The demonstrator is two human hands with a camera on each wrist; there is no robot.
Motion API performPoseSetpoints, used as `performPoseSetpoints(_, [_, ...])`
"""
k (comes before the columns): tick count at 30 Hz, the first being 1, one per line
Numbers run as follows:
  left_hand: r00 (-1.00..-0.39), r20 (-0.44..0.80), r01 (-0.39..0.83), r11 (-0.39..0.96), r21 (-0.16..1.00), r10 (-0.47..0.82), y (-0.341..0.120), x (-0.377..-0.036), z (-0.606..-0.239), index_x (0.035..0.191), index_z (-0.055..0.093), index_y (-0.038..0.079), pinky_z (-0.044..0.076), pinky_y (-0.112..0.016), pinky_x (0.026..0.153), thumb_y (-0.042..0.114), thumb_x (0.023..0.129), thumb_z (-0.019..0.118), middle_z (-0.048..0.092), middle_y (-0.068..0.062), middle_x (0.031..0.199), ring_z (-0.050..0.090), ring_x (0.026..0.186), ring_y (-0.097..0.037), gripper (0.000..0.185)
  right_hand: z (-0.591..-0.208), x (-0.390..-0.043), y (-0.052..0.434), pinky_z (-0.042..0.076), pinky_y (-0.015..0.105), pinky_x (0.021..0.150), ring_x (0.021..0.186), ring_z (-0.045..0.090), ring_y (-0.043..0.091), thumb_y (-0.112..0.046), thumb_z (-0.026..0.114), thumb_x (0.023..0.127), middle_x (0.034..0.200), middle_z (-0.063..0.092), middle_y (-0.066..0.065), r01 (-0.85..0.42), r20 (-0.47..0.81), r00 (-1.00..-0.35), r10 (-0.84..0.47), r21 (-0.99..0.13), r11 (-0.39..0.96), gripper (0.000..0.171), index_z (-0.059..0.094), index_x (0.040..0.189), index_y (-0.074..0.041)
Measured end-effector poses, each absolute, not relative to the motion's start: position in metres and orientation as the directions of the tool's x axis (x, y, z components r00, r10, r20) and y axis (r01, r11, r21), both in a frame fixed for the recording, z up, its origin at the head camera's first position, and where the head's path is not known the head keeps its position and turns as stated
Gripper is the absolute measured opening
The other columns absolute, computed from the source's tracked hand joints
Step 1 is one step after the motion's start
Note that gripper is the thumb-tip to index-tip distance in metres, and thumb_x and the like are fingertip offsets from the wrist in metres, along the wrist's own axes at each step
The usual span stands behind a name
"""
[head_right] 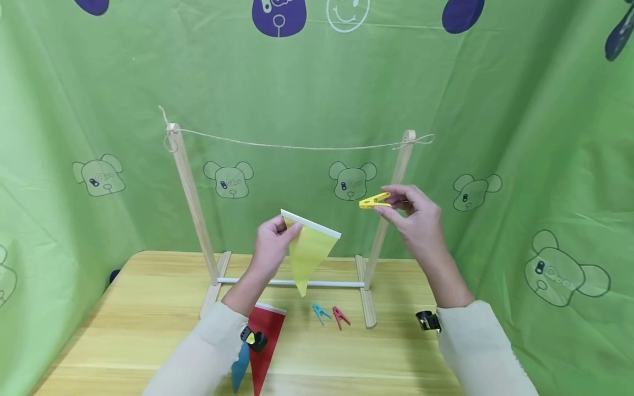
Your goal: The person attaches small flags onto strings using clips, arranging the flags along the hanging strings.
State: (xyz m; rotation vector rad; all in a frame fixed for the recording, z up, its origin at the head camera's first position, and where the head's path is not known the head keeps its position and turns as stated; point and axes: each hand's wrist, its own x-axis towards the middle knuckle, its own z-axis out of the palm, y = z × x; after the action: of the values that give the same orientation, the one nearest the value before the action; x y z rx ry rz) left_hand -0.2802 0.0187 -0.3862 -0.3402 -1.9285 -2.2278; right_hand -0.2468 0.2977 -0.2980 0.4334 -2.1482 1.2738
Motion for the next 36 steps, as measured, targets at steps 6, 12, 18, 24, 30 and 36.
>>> performPoseSetpoints(6, [-0.958, 0.284, 0.277, -0.155, 0.948, 0.029, 0.023, -0.281, -0.381, 0.112, 0.071, -0.003, 0.063, -0.028, 0.076, 0.012, 0.096, 0.072, 0.073, -0.019, 0.103, 0.068, 0.081, -0.014, 0.022, -0.29, -0.248, 0.298, 0.055, 0.011, 0.082, 0.092, 0.064, 0.007, 0.004, 0.078, 0.087, 0.103, 0.068, -0.005, -0.539, 0.631, -0.776, 0.03, -0.687, 0.487, 0.04, 0.066, 0.125, 0.004])
performPoseSetpoints(12, [-0.956, 0.292, 0.284, -0.15, 0.947, 0.035, 0.027, -0.282, -0.372, 0.113, 0.072, -0.002, 0.063, -0.028, 0.078, 0.013, 0.097, 0.072, 0.073, -0.019, 0.102, 0.068, 0.081, -0.015, 0.022, -0.278, -0.25, 0.296, 0.056, 0.012, 0.084, 0.093, 0.066, 0.007, 0.006, 0.078, 0.086, 0.104, 0.069, -0.002, -0.554, 0.639, -0.769, 0.019, -0.681, 0.479, 0.039, 0.066, 0.123, 0.006])
performPoseSetpoints(18, [-0.954, 0.296, 0.285, -0.164, 0.944, 0.042, 0.033, -0.286, -0.364, 0.114, 0.071, -0.002, 0.063, -0.028, 0.077, 0.012, 0.096, 0.073, 0.072, -0.022, 0.103, 0.067, 0.081, -0.015, 0.023, -0.269, -0.252, 0.297, 0.057, 0.012, 0.081, 0.09, 0.067, 0.006, 0.007, 0.079, 0.085, 0.102, 0.072, -0.001, -0.563, 0.644, -0.764, 0.016, -0.679, 0.471, 0.037, 0.067, 0.121, 0.007])
performPoseSetpoints(24, [-0.953, 0.302, 0.291, -0.175, 0.941, 0.038, 0.042, -0.288, -0.353, 0.113, 0.072, -0.004, 0.063, -0.028, 0.076, 0.011, 0.095, 0.074, 0.073, -0.019, 0.098, 0.067, 0.079, -0.014, 0.024, -0.262, -0.253, 0.299, 0.057, 0.012, 0.078, 0.086, 0.067, 0.006, 0.007, 0.08, 0.084, 0.097, 0.071, -0.006, -0.558, 0.65, -0.759, 0.033, -0.676, 0.482, 0.035, 0.069, 0.116, 0.006])
performPoseSetpoints(30, [-0.946, 0.321, 0.308, -0.193, 0.931, 0.038, 0.05, -0.289, -0.341, 0.113, 0.072, -0.001, 0.063, -0.029, 0.075, 0.011, 0.095, 0.073, 0.073, -0.014, 0.096, 0.067, 0.079, -0.015, 0.022, -0.255, -0.255, 0.301, 0.057, 0.012, 0.078, 0.086, 0.067, 0.006, 0.008, 0.081, 0.082, 0.096, 0.071, -0.007, -0.569, 0.675, -0.737, 0.034, -0.647, 0.507, 0.034, 0.069, 0.114, 0.007])
performPoseSetpoints(36, [-0.938, 0.346, 0.333, -0.2, 0.921, 0.03, 0.058, -0.293, -0.331, 0.113, 0.072, -0.004, 0.062, -0.026, 0.071, 0.009, 0.096, 0.072, 0.073, -0.018, 0.097, 0.066, 0.076, -0.012, 0.022, -0.247, -0.257, 0.305, 0.055, 0.008, 0.077, 0.086, 0.066, 0.002, 0.003, 0.083, 0.083, 0.094, 0.069, -0.016, -0.53, 0.67, -0.742, 0.037, -0.62, 0.579, 0.034, 0.07, 0.115, 0.004])
